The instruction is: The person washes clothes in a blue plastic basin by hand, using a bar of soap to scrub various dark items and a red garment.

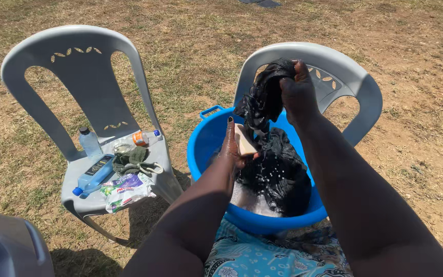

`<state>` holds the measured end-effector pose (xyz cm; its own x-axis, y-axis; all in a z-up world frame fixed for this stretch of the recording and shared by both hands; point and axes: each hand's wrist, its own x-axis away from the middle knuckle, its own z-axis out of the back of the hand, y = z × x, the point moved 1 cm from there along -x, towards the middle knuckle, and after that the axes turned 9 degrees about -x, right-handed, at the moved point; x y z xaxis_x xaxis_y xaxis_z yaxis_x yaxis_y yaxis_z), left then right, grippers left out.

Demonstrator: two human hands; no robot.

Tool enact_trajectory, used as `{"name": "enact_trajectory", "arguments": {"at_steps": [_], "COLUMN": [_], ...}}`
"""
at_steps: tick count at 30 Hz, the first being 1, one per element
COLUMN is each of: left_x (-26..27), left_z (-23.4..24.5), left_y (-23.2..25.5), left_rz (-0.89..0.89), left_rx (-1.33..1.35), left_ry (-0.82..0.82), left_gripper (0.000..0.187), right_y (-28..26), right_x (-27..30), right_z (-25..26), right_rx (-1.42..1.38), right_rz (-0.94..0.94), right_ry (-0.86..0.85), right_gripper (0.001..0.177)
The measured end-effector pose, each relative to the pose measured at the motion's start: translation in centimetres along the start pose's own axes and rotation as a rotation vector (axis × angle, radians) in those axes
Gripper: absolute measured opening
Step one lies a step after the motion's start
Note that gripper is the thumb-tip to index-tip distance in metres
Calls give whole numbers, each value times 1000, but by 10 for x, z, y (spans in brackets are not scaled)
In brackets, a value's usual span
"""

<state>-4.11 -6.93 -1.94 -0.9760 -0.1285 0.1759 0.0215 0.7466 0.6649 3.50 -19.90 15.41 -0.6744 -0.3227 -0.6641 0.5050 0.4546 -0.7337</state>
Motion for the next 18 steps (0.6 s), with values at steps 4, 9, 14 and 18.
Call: {"name": "enact_trajectory", "arguments": {"at_steps": [4,9,14,18], "left_x": [6,-16,-3,40], "left_z": [-3,23,5,-60], "left_y": [7,0,-16,-46], "left_rz": [-70,-351,-448,-783], "left_rx": [-12,47,-675,-1131], "left_ry": [68,275,340,-126], "left_gripper": [74,78,81,77], "right_y": [40,111,91,62], "right_x": [41,125,149,136], "right_z": [6,58,74,51], "right_rx": [-62,-28,-121,-446], "right_rz": [-284,-409,-1255,-1163], "right_ry": [-168,-62,327,162], "right_gripper": [39,38,48,47]}}
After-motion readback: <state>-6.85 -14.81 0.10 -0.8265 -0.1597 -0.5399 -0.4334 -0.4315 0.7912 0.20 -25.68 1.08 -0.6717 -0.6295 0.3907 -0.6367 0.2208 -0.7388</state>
